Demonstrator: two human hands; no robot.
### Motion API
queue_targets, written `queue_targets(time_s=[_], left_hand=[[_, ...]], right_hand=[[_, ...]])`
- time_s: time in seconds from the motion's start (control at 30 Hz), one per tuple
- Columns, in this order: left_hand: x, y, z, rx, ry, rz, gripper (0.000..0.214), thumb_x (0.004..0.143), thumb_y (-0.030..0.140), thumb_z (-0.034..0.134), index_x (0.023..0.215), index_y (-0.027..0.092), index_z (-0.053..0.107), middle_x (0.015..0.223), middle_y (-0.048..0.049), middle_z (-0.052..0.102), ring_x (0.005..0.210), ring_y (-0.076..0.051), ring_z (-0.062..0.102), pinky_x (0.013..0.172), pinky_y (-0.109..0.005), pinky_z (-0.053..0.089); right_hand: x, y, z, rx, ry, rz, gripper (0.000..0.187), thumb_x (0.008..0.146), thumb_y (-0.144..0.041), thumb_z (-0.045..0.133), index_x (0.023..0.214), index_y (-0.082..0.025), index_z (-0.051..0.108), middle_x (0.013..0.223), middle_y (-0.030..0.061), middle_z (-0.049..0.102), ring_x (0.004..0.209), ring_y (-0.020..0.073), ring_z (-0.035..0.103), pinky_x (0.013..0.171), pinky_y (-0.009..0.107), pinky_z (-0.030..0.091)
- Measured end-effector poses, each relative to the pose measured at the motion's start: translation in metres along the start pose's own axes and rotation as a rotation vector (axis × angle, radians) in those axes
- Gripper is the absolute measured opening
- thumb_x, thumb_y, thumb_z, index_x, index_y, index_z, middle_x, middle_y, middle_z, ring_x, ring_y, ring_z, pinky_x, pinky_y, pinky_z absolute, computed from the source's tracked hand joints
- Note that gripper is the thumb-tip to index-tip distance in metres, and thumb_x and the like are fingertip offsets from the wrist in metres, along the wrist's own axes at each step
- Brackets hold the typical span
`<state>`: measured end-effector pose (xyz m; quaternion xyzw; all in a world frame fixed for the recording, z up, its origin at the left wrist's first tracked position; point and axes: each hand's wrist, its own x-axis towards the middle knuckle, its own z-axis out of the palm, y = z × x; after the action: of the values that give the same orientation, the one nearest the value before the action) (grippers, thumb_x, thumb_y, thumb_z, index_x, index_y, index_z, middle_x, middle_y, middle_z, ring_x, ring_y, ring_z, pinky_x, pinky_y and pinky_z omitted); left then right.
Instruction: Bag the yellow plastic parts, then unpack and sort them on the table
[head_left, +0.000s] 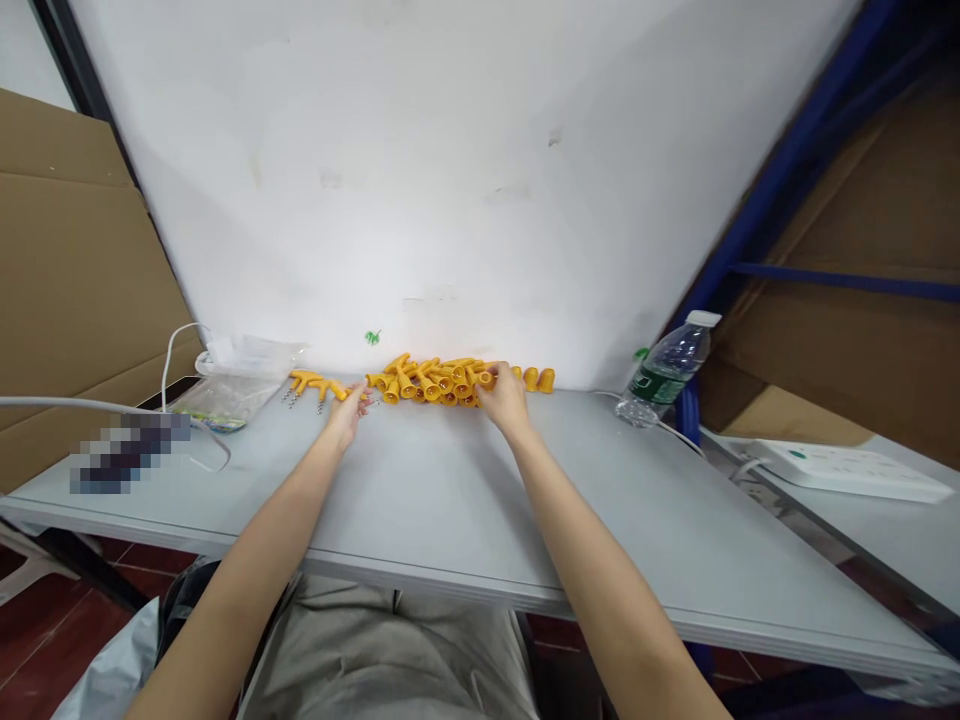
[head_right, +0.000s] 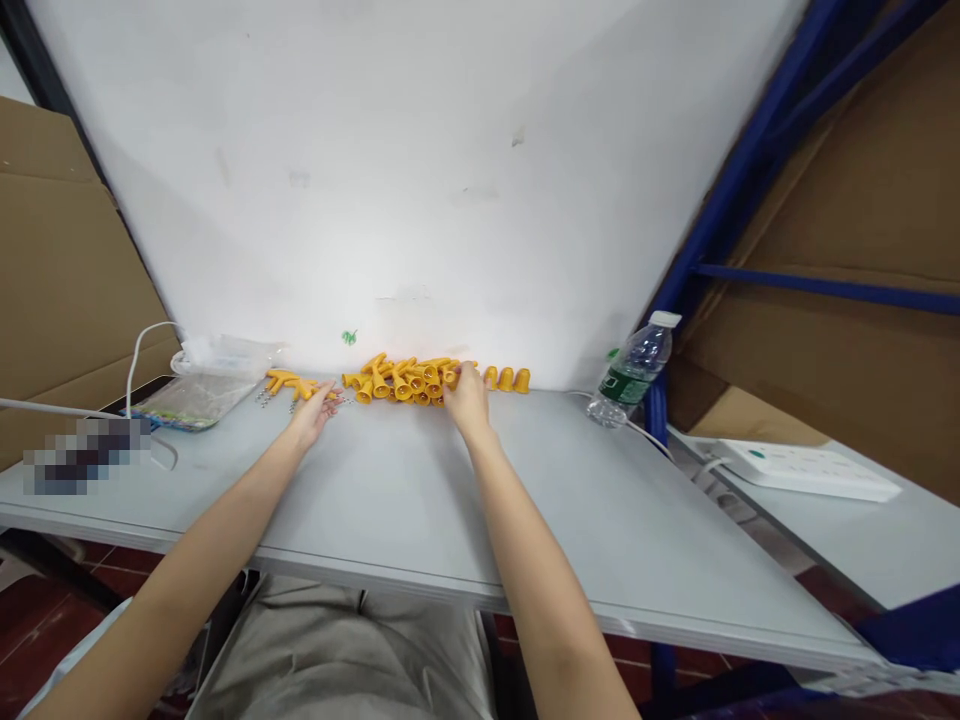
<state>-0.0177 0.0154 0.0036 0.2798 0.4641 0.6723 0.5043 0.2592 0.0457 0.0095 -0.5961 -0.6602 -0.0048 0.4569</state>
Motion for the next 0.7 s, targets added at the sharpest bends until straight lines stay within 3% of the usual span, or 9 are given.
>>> queue_targets(time_s=[0.13, 0.3, 0.47, 0.57, 0.7], left_hand=[[-0.006, 0.000, 0.004, 0.018, -0.032, -0.013, 0.036, 0.071, 0.031, 0.081, 0.092, 0.018, 0.054, 0.075, -0.0015, 0.069, 0.059, -0.010, 0.063, 0.054, -0.020, 0.040], [-0.013, 0.004, 0.007, -0.012, -0.107, -0.042, 0.045, 0.078, 0.049, 0.072, 0.105, 0.021, 0.048, 0.083, -0.0055, 0.072, 0.067, -0.015, 0.068, 0.057, -0.022, 0.043], [-0.016, 0.007, 0.006, -0.017, -0.198, -0.116, 0.041, 0.090, 0.057, 0.048, 0.107, 0.019, 0.049, 0.087, -0.0095, 0.073, 0.071, -0.019, 0.069, 0.058, -0.025, 0.043], [-0.015, 0.006, 0.006, 0.004, -0.268, -0.142, 0.043, 0.091, 0.055, 0.045, 0.106, 0.016, 0.054, 0.091, -0.0131, 0.074, 0.073, -0.020, 0.069, 0.061, -0.027, 0.044], [-0.016, 0.003, 0.006, -0.007, -0.325, -0.150, 0.046, 0.091, 0.054, 0.043, 0.108, 0.014, 0.058, 0.094, -0.0148, 0.074, 0.076, -0.021, 0.069, 0.065, -0.028, 0.046]], right_hand=[[-0.010, -0.015, 0.017, 0.024, -0.167, -0.044, 0.025, 0.073, -0.018, 0.062, 0.098, -0.019, 0.059, 0.105, 0.0101, 0.066, 0.100, 0.0257, 0.061, 0.089, 0.039, 0.047], [-0.033, -0.018, 0.028, -0.061, -0.319, -0.107, 0.028, 0.076, -0.017, 0.065, 0.104, -0.019, 0.066, 0.111, 0.0112, 0.067, 0.109, 0.0291, 0.060, 0.099, 0.048, 0.041], [-0.044, -0.021, 0.031, -0.020, -0.350, -0.207, 0.031, 0.081, -0.015, 0.061, 0.110, -0.022, 0.067, 0.114, 0.0104, 0.067, 0.111, 0.0290, 0.060, 0.110, 0.058, 0.027], [-0.046, -0.024, 0.034, 0.011, -0.357, -0.253, 0.031, 0.082, -0.015, 0.060, 0.111, -0.024, 0.067, 0.114, 0.0095, 0.067, 0.111, 0.0283, 0.060, 0.113, 0.061, 0.020], [-0.048, -0.025, 0.039, 0.018, -0.337, -0.285, 0.030, 0.083, -0.017, 0.060, 0.111, -0.025, 0.067, 0.113, 0.0084, 0.067, 0.110, 0.0264, 0.060, 0.114, 0.059, 0.021]])
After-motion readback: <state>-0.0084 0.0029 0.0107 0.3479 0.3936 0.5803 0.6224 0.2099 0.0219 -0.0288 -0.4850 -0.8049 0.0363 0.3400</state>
